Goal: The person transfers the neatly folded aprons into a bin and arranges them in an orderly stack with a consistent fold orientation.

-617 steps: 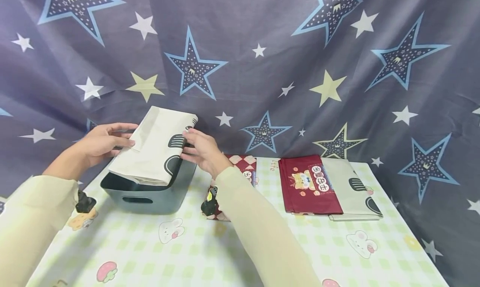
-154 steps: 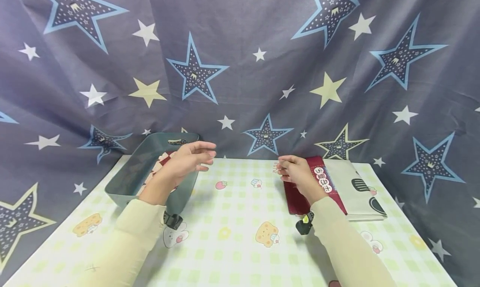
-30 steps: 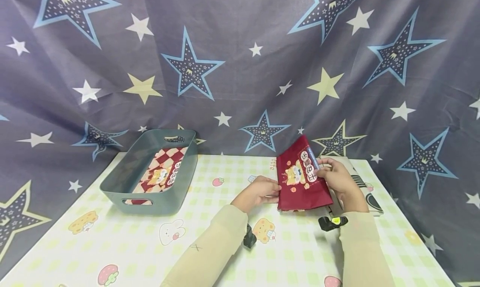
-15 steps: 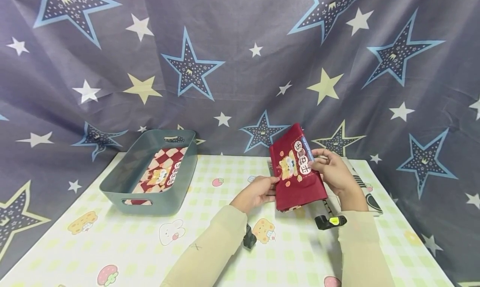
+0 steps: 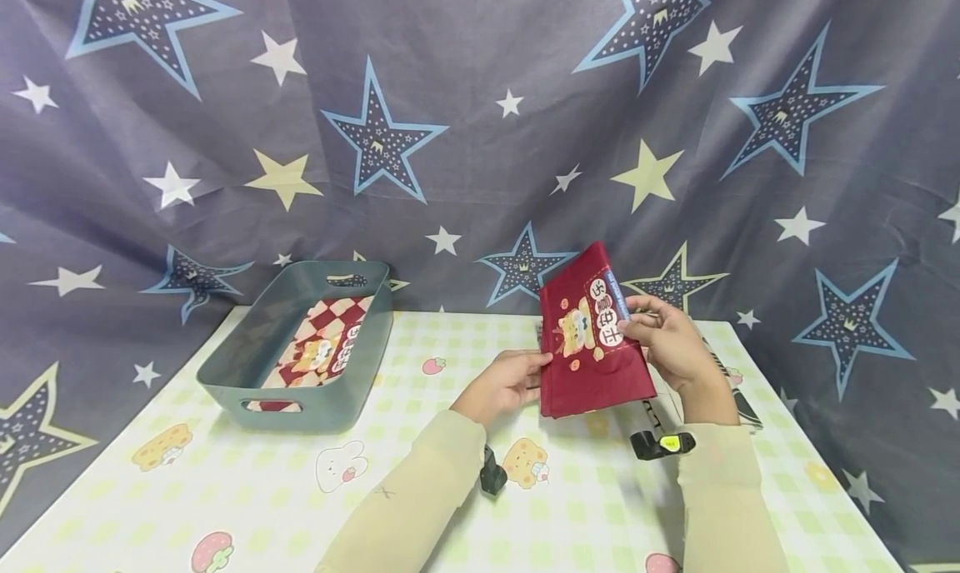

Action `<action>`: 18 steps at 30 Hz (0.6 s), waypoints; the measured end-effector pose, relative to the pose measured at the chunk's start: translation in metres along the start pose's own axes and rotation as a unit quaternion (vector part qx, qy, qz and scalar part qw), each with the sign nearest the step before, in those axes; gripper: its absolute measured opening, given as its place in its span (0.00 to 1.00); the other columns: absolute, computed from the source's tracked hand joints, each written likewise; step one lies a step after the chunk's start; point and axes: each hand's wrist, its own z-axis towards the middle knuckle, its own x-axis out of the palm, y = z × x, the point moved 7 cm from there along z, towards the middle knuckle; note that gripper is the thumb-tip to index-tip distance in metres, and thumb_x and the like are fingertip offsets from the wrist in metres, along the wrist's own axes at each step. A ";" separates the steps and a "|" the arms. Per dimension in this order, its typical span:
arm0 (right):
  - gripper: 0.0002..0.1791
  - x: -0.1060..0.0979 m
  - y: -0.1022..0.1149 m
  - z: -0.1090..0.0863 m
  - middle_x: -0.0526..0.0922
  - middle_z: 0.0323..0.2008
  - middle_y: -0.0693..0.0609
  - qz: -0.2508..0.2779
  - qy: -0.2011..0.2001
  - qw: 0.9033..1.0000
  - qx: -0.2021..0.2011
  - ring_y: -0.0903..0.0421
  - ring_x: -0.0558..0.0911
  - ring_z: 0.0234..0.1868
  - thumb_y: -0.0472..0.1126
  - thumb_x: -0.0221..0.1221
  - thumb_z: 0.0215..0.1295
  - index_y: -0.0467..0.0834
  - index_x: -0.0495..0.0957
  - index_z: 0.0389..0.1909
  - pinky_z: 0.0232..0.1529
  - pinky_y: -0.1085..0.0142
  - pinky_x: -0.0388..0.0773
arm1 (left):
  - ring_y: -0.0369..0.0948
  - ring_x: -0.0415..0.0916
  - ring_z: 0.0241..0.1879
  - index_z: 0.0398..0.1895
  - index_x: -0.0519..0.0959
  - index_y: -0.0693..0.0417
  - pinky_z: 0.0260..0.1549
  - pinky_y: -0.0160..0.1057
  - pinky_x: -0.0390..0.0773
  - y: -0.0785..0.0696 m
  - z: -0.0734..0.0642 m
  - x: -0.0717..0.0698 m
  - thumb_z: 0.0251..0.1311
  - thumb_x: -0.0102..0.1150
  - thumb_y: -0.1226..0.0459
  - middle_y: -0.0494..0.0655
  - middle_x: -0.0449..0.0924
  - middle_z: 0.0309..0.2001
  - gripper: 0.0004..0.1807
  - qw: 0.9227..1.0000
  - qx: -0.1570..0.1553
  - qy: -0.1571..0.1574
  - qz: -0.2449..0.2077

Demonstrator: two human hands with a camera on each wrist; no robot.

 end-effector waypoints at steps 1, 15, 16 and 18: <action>0.15 0.001 0.000 0.000 0.87 0.37 0.52 -0.002 -0.001 1.000 0.000 0.57 0.86 0.38 0.28 0.59 0.71 0.42 0.68 0.53 0.37 0.64 0.86 | 0.45 0.85 0.41 0.47 0.84 0.62 0.53 0.50 0.82 -0.002 -0.001 -0.002 0.68 0.62 0.69 0.53 0.87 0.40 0.08 1.000 0.002 0.000 0.001; 0.16 0.011 -0.006 0.006 0.84 0.38 0.53 -0.079 0.002 0.997 0.000 0.58 0.84 0.39 0.31 0.59 0.72 0.39 0.68 0.56 0.38 0.62 0.85 | 0.48 0.86 0.44 0.52 0.82 0.65 0.48 0.50 0.84 -0.035 -0.013 -0.028 0.68 0.61 0.70 0.59 0.87 0.45 0.12 0.998 0.033 -0.012 0.049; 0.16 0.013 -0.008 0.007 0.84 0.38 0.53 -0.079 0.005 0.997 0.001 0.58 0.84 0.40 0.31 0.59 0.72 0.38 0.67 0.57 0.38 0.62 0.85 | 0.47 0.86 0.44 0.52 0.82 0.65 0.47 0.49 0.85 -0.038 -0.015 -0.030 0.68 0.61 0.70 0.58 0.87 0.45 0.12 0.998 0.037 -0.015 0.057; 0.17 0.016 -0.011 0.009 0.83 0.38 0.53 -0.076 0.009 0.997 0.002 0.58 0.84 0.39 0.31 0.59 0.72 0.36 0.67 0.58 0.38 0.62 0.86 | 0.47 0.86 0.44 0.52 0.81 0.64 0.47 0.49 0.85 -0.044 -0.018 -0.035 0.68 0.60 0.70 0.58 0.87 0.45 0.12 0.997 0.042 -0.019 0.069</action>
